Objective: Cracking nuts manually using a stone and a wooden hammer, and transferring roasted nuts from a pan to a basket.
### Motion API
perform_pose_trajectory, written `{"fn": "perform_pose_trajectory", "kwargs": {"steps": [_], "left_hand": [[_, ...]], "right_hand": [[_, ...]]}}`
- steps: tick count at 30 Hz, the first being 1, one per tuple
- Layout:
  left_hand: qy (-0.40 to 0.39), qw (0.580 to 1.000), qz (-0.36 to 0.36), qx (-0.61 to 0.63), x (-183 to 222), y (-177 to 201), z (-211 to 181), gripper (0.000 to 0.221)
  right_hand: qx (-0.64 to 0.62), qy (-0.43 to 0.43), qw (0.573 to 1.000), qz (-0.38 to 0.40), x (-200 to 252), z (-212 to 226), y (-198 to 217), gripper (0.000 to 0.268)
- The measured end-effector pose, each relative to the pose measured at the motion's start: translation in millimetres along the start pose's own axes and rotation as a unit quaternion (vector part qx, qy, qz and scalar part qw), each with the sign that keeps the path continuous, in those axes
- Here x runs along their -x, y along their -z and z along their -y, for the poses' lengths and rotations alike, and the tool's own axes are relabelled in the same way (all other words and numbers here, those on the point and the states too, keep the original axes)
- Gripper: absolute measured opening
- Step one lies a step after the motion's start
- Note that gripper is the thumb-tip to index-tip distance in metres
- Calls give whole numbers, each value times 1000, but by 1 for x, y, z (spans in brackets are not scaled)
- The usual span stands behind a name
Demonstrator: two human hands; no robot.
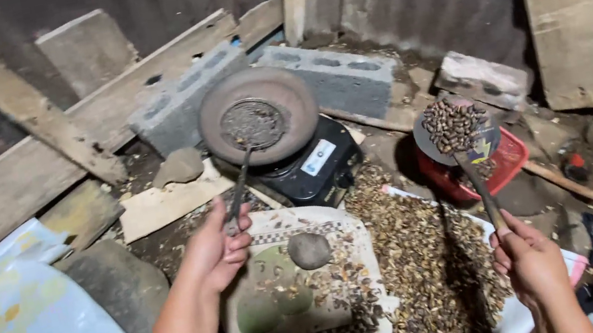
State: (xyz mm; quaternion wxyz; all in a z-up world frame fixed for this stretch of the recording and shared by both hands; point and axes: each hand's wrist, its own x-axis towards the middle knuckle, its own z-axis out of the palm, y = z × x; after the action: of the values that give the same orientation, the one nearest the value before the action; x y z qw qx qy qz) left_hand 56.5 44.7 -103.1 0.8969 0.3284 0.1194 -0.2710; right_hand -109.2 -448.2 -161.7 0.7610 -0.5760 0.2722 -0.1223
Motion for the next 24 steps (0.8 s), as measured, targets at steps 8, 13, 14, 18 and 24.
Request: {"fn": "perform_pose_trajectory", "kwargs": {"steps": [8,13,14,18,24], "left_hand": [[-22,930,-237,-281,-13,-28,6,39],[-52,921,-225,-315,13,-48,-10,36],[-54,916,-228,-327,25,-61,-16,35],[-59,908,-228,-347,50,-76,-34,34],[-72,904,-228,-355,65,-91,-62,32]], "right_hand": [[-19,-32,996,85,12,52,-103,47],[15,16,994,109,1,62,-186,49],[17,20,992,124,-2,65,-201,49],[65,32,991,115,-32,53,-234,47],[340,98,932,83,-55,38,-273,41]]}}
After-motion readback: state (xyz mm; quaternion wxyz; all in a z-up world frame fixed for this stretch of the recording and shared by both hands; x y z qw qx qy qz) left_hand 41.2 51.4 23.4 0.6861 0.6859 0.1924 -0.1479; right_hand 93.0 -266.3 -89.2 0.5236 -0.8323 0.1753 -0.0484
